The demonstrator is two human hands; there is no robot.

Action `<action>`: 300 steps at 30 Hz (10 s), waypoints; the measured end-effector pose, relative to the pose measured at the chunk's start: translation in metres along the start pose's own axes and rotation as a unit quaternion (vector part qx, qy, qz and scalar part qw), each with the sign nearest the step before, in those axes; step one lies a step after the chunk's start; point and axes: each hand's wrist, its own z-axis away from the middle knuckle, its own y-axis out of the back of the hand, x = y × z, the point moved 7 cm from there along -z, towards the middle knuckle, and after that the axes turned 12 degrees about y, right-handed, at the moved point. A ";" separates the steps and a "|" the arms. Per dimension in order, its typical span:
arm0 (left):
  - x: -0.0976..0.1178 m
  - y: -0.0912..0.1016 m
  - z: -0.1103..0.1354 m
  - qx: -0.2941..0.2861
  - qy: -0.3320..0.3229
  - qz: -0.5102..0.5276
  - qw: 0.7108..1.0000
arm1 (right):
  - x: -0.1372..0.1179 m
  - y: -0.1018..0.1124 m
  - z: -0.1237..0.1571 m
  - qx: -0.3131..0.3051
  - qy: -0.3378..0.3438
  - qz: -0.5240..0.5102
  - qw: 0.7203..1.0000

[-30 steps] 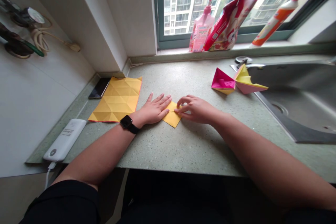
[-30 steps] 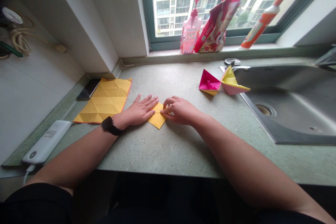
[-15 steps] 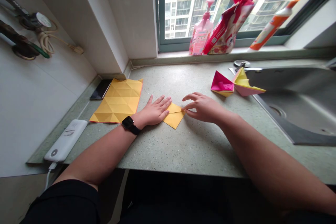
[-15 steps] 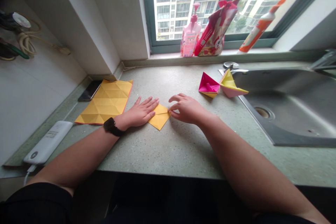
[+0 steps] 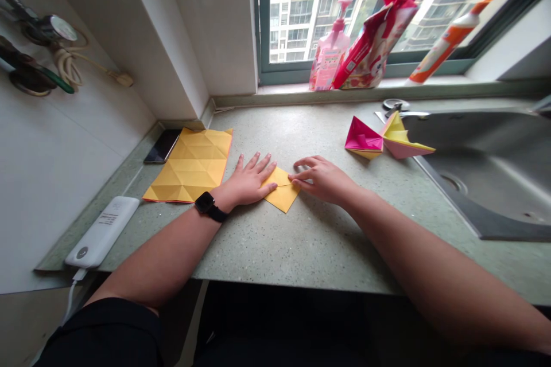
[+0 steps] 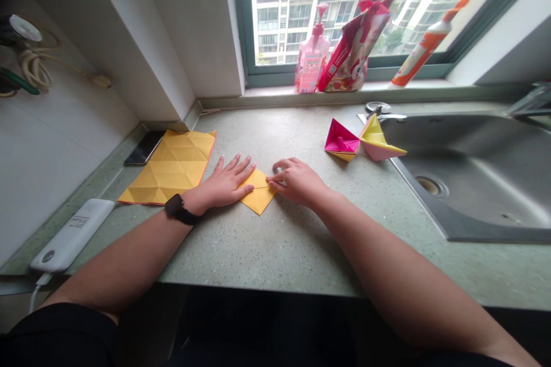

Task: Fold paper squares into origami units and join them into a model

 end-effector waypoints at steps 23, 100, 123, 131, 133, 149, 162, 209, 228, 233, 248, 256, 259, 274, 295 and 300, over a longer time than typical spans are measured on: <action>-0.006 -0.004 -0.003 -0.006 0.019 0.001 1.000 | 0.002 -0.001 -0.001 -0.003 -0.011 -0.016 1.000; 0.005 0.062 0.040 0.289 -0.120 0.281 0.908 | -0.034 0.036 -0.003 0.242 0.083 -0.055 0.965; 0.023 0.086 0.063 0.377 -0.170 0.148 0.898 | -0.026 0.044 0.002 0.284 0.066 -0.050 0.955; 0.007 0.092 0.065 0.409 -0.142 0.239 0.869 | -0.002 0.038 0.006 0.305 -0.029 -0.120 0.944; 0.002 0.092 0.063 0.408 -0.127 0.280 0.860 | 0.007 0.030 0.004 0.286 -0.044 -0.173 0.942; 0.004 0.078 0.049 0.329 -0.138 0.309 0.882 | -0.009 0.031 -0.004 0.275 0.035 -0.174 0.945; 0.002 0.061 0.036 0.275 -0.119 0.164 0.940 | -0.020 0.029 0.000 0.256 0.108 -0.010 0.961; 0.011 0.034 0.024 0.080 -0.023 0.174 0.981 | -0.023 0.002 -0.013 -0.021 -0.039 -0.089 0.995; 0.030 0.027 0.028 0.141 -0.131 0.070 0.979 | -0.010 -0.010 -0.013 -0.047 -0.145 -0.064 0.986; 0.032 0.027 0.032 0.125 -0.152 0.074 0.978 | -0.011 -0.011 -0.013 -0.040 -0.145 -0.052 0.987; 0.035 0.026 0.034 0.118 -0.153 0.074 0.978 | -0.010 -0.013 -0.015 -0.060 -0.162 -0.043 0.984; 0.034 0.027 0.032 0.112 -0.168 0.082 0.976 | -0.007 -0.010 -0.011 -0.042 -0.144 -0.057 0.987; 0.033 0.026 0.031 0.117 -0.167 0.084 0.975 | -0.001 -0.003 -0.007 -0.039 -0.144 -0.064 0.987; 0.030 0.022 0.029 0.121 -0.158 0.077 0.977 | -0.001 0.000 -0.006 -0.078 -0.123 -0.087 0.985; 0.032 0.023 0.029 0.115 -0.152 0.068 0.979 | 0.019 0.011 0.007 -0.155 -0.146 -0.160 0.964; 0.030 0.022 0.030 0.123 -0.150 0.085 0.977 | 0.019 0.009 0.006 -0.160 -0.165 -0.149 0.962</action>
